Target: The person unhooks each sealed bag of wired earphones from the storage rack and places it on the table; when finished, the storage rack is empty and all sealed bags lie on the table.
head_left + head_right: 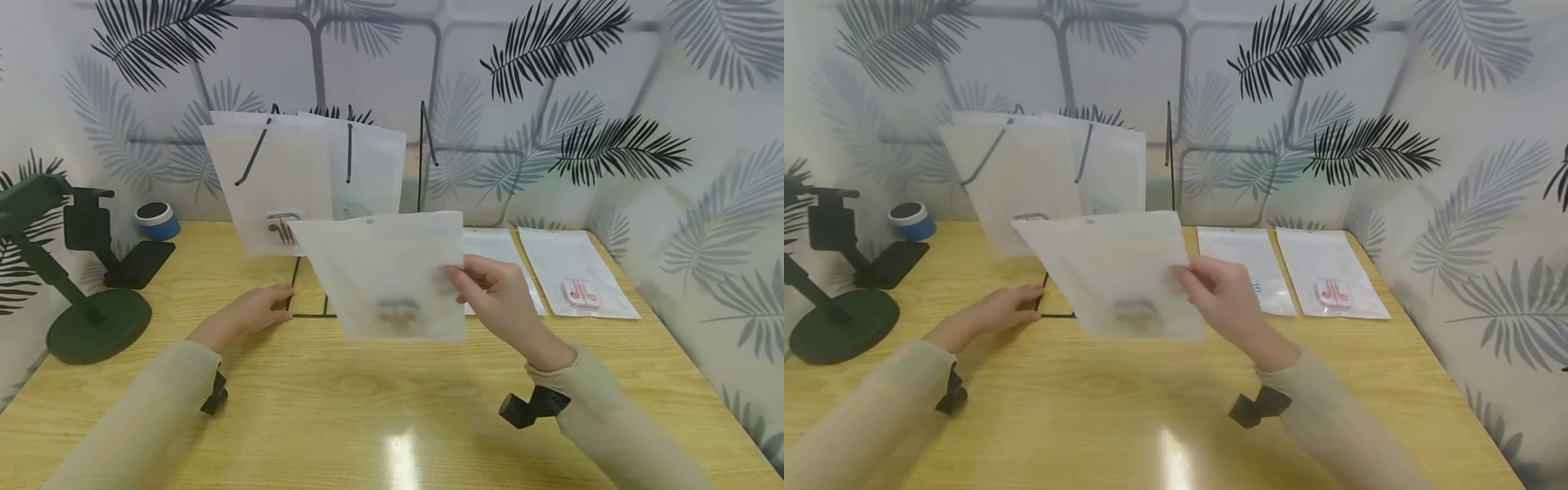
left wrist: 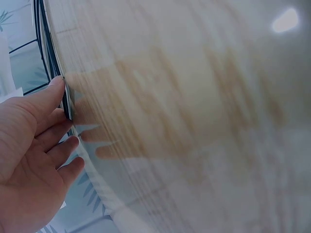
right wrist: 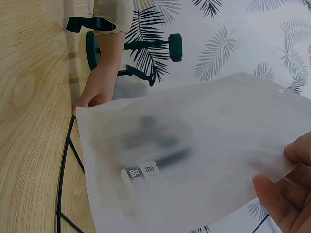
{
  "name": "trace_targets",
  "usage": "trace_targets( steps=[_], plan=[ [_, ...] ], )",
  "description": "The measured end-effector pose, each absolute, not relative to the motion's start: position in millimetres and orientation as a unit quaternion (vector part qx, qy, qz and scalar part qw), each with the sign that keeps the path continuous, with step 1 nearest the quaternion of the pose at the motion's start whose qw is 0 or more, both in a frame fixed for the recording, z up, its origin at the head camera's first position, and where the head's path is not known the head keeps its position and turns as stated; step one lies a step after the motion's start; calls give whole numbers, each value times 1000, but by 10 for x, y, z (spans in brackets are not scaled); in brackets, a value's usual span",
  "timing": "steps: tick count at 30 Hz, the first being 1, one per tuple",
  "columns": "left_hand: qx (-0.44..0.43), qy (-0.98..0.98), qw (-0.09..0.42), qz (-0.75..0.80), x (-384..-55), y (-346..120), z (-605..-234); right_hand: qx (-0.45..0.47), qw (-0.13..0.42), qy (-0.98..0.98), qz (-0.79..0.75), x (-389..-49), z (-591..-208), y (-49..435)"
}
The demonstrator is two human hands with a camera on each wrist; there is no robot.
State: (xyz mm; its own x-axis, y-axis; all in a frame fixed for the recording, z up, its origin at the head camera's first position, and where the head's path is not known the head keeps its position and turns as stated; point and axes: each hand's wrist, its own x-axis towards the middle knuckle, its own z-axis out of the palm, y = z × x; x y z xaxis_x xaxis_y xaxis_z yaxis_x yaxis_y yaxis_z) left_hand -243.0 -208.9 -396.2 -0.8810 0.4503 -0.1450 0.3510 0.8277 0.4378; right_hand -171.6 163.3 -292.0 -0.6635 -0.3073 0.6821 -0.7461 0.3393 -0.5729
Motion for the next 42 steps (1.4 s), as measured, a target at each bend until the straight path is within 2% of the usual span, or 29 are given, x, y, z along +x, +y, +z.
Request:
trace_targets(
  steps=[8,21,25,37,42],
  plan=[
    [212,948,122,204,-2430,-2084,-3944,310,238,-793,467,-1637,-2932,1915],
    [212,948,118,207,-2449,-2093,-3979,208,233,-822,476,-1476,-2889,2523],
    [209,947,123,212,-2458,-2103,-4003,206,233,-815,488,-1456,-2909,2752],
    [204,947,130,213,-2457,-2108,-4008,84,230,-863,441,-1376,-3044,3494],
    [205,946,131,214,-2454,-2104,-3996,60,206,-874,435,-1375,-3192,3816]
  ],
)
